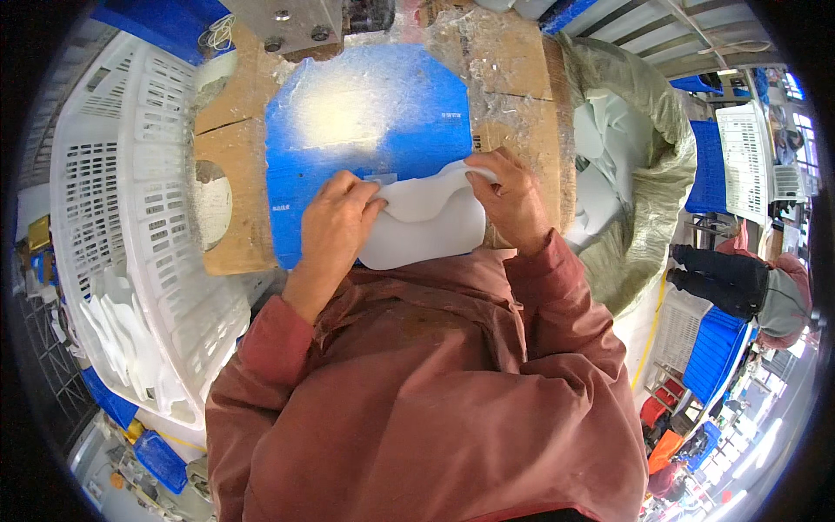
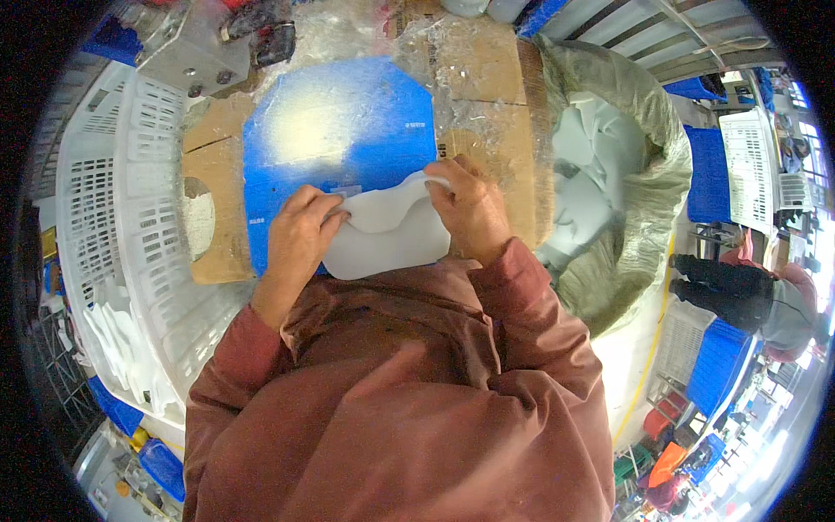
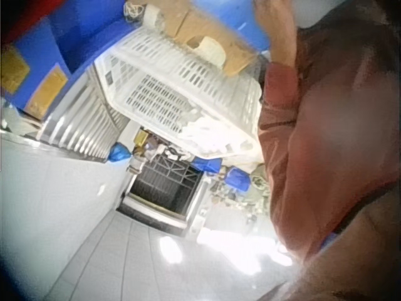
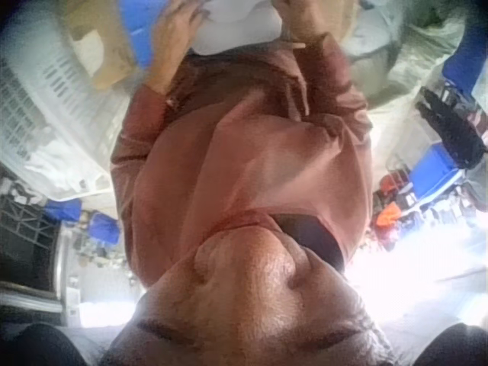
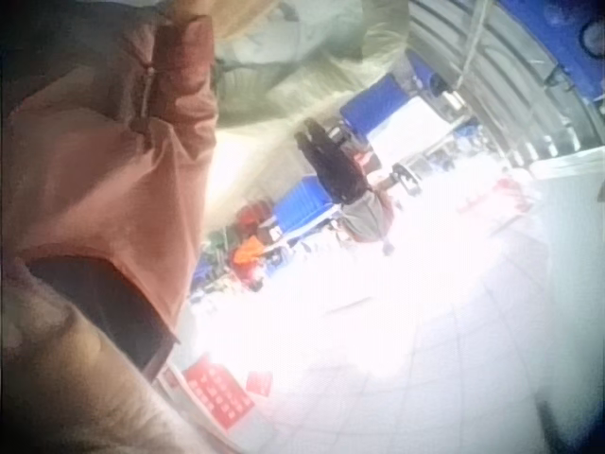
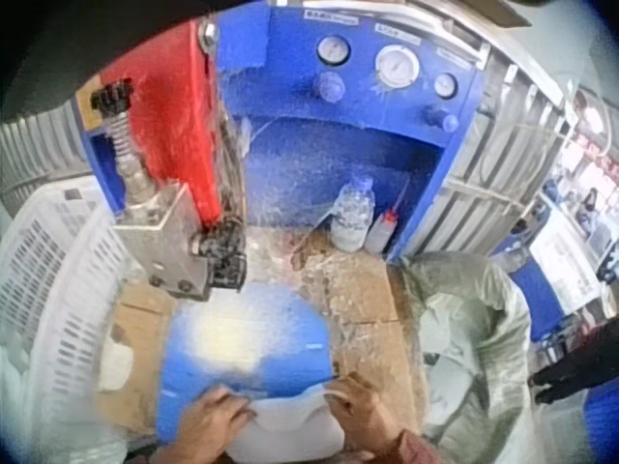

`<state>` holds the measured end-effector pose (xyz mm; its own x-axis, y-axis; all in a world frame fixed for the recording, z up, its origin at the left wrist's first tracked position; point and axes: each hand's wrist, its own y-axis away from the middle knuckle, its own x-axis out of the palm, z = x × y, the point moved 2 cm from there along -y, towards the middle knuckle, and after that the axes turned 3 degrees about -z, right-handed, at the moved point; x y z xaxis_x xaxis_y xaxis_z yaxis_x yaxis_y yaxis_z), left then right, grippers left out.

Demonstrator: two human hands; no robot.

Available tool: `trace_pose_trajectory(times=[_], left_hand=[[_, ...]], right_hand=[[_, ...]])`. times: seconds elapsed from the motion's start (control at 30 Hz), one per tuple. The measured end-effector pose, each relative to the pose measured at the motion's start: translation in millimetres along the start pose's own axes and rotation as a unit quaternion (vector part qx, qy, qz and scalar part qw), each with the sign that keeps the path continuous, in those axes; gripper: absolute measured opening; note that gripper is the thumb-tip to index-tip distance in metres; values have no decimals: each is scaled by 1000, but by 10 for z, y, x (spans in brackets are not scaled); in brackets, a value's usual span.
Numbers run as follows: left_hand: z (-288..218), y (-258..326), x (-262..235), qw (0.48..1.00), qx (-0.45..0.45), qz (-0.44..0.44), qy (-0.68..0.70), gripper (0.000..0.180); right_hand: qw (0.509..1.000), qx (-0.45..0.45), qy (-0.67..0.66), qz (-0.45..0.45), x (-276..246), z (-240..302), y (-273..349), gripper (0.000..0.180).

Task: The person takes die-cut white foam shoe components from a large sack, tears or trims excess foam from the edges by hand, and places the finished pieces into a plastic basket. They repeat this cycle with one piece at a time throughout the episode.

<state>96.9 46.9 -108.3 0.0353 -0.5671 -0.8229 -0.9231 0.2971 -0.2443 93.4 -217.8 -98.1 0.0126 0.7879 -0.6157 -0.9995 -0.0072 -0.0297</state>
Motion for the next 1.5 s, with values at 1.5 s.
trace_pose_trajectory(times=[1.5], left_hand=[[-615, -307, 528, 997, -35, 38, 60, 25]], right_hand=[[980, 113, -113, -116, 20, -289, 240, 17]])
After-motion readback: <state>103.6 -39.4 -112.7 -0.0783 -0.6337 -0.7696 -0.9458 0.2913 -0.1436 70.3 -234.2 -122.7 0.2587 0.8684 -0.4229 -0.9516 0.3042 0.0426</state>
